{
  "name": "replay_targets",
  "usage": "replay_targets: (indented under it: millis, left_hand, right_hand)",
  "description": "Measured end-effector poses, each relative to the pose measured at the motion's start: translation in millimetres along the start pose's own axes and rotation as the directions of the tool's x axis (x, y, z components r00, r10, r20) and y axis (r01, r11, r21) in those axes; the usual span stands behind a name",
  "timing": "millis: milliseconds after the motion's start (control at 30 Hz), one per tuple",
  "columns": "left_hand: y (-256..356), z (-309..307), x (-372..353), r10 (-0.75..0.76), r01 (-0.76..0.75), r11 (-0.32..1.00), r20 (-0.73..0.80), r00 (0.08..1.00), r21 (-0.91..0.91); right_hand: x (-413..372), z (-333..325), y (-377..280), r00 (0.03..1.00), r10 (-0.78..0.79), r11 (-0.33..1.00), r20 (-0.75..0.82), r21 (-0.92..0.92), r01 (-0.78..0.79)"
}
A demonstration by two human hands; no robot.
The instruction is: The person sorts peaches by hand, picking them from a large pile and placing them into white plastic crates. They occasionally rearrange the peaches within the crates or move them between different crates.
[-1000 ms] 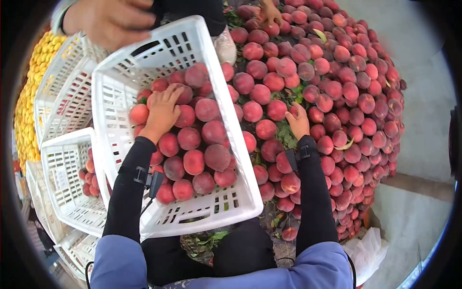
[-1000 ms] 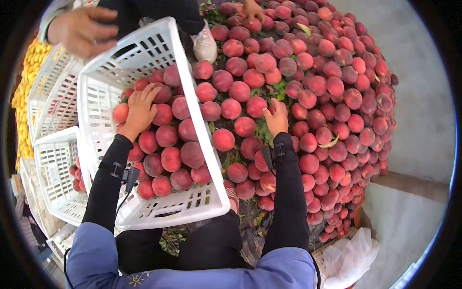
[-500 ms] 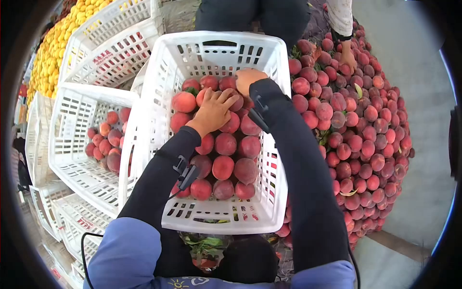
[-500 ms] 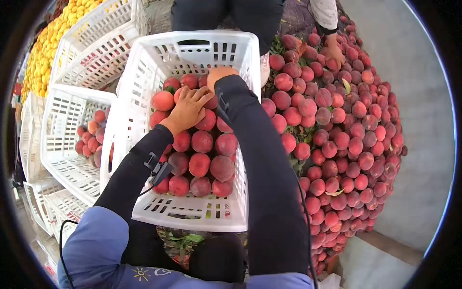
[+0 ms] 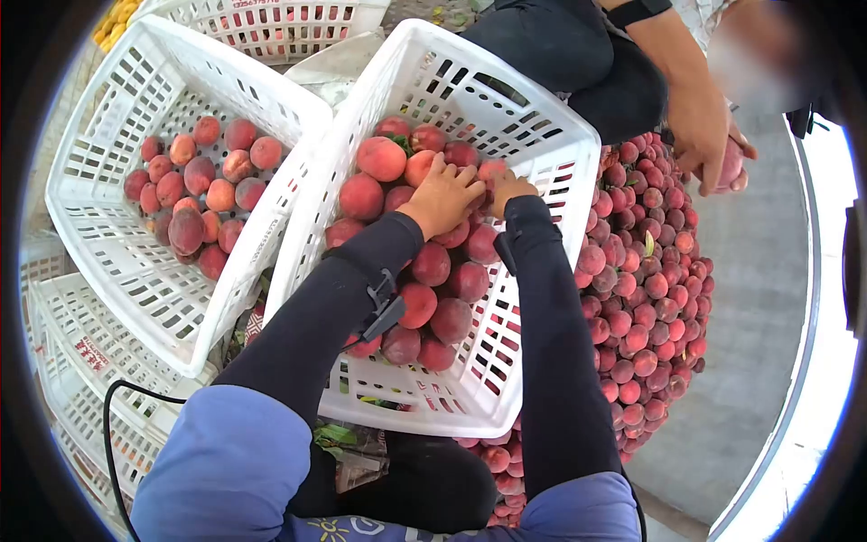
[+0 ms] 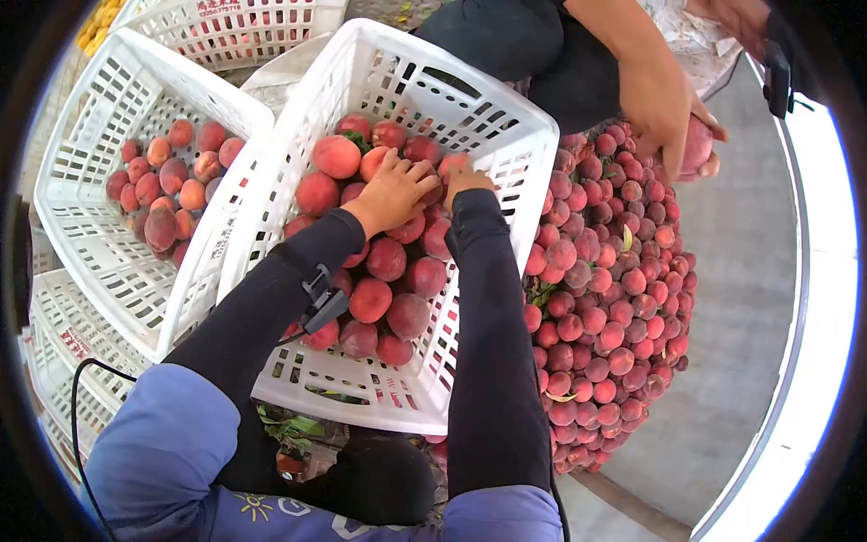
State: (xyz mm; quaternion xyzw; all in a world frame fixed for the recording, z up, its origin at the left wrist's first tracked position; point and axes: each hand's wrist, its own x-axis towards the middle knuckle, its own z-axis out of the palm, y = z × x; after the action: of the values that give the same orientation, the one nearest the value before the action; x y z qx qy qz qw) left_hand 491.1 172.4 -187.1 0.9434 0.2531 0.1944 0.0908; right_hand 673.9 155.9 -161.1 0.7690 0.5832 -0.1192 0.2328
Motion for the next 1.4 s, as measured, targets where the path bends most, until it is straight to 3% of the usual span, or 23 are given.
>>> replay_targets:
  millis: [67,233,300,400,433,467,533,567,600,667,700,800,867,933,967,1000,1067,1100,1200,1267,1333,1400]
  left_hand:
    - [2.7,0.0,4.9,-0.073,0.074,0.996,0.025,0.997,-0.048]
    - [8.1,6.4,17.1,-0.160,0.159,0.987,0.071,0.984,0.022]
    - [11.0,8.7,18.3,-0.170,0.168,0.985,0.085,0.982,0.033]
    - [8.3,6.2,18.5,-0.184,0.180,0.982,0.075,0.980,0.053]
    - [9.0,4.2,17.4,-0.179,0.174,0.983,0.099,0.979,0.053]
    - [9.3,2.6,16.7,-0.169,0.164,0.985,0.123,0.978,0.052]
    - [6.9,6.6,15.7,-0.153,0.146,0.987,0.123,0.980,0.066]
    - [6.6,9.5,16.6,-0.163,0.155,0.985,0.119,0.979,0.078]
    - [9.1,11.7,17.0,-0.168,0.158,0.984,0.118,0.979,0.086]
    - [11.5,13.4,16.0,-0.152,0.141,0.985,0.119,0.981,0.103]
    - [9.0,13.6,16.5,-0.152,0.137,0.981,0.109,0.982,0.135]
    - [6.9,16.8,14.3,-0.132,0.123,0.983,0.061,0.989,0.139]
    - [5.5,22.5,14.1,-0.109,0.107,0.980,0.003,0.994,0.165]
    - [4.6,20.6,14.5,-0.102,0.100,0.972,0.003,0.995,0.214]
    - [4.0,17.4,15.1,-0.113,0.097,0.978,0.084,0.990,0.184]
    - [2.8,12.4,13.2,-0.101,0.091,0.988,0.071,0.992,0.127]
    - [-3.0,14.1,8.9,-0.032,0.029,0.995,0.024,0.999,0.098]
    - [-8.1,18.7,6.8,0.018,-0.017,0.994,-0.005,1.000,0.106]
    - [-18.1,7.8,5.0,0.117,-0.117,0.993,-0.012,0.993,-0.005]
    - [-21.2,-3.6,5.2,0.110,-0.108,0.993,0.056,0.992,-0.050]
    - [-16.1,-28.5,6.4,0.053,-0.045,0.998,0.141,0.989,-0.054]
    - [-17.4,-37.2,-3.0,0.085,-0.086,0.996,0.031,0.996,0.031]
  right_hand:
    - [-7.8,0.5,-3.8,0.997,-0.076,0.988,-0.015,-0.138,0.073]
    - [-7.3,-1.8,-2.0,0.993,-0.064,0.988,-0.098,-0.149,0.049]
    - [-2.2,9.1,1.7,0.960,-0.189,0.961,-0.207,-0.239,0.138]
    - [-5.0,17.1,2.2,0.963,-0.184,0.971,-0.194,-0.188,0.148]
    - [-8.1,20.0,2.6,0.930,-0.226,0.966,-0.290,-0.189,0.176]
    - [-5.2,20.6,1.8,0.928,-0.232,0.965,-0.291,-0.189,0.182]
    - [-0.4,24.0,-1.2,0.940,-0.188,0.970,-0.285,-0.203,0.133]
    - [-0.5,31.3,-7.9,0.902,-0.153,0.945,-0.404,-0.326,0.014]
    - [-4.0,23.2,-17.7,0.905,-0.151,0.946,-0.398,-0.325,0.015]
    - [-12.6,-5.3,-26.8,0.994,0.068,0.939,-0.081,-0.331,-0.091]
    - [-7.6,-4.2,-23.6,0.998,0.057,0.966,-0.018,-0.251,-0.060]
    - [-13.2,1.7,-18.9,0.997,0.053,0.991,-0.049,-0.120,-0.059]
    - [-16.9,-0.6,-26.4,0.998,0.065,0.990,0.026,-0.126,-0.061]
    - [-22.2,13.9,-34.9,0.978,0.171,0.983,-0.122,-0.049,-0.178]
    - [-20.5,33.6,-35.3,0.975,0.144,0.984,-0.169,-0.084,-0.160]
    - [-24.2,41.7,-38.3,0.974,0.169,0.981,-0.153,-0.065,-0.180]
    - [-30.3,49.0,-46.2,0.928,0.223,0.967,-0.298,-0.055,-0.250]
    - [-31.8,40.6,-45.5,0.957,0.224,0.974,-0.185,0.013,-0.226]
    - [-15.1,40.7,-48.5,0.953,0.286,0.958,-0.103,0.061,-0.281]
    - [-11.1,55.4,-46.9,0.869,0.306,0.952,-0.389,0.156,-0.265]
    - [-40.0,10.4,-45.8,0.947,0.263,0.935,-0.184,0.290,-0.203]
    - [-65.0,5.1,-57.0,0.876,0.285,0.954,-0.388,0.206,-0.219]
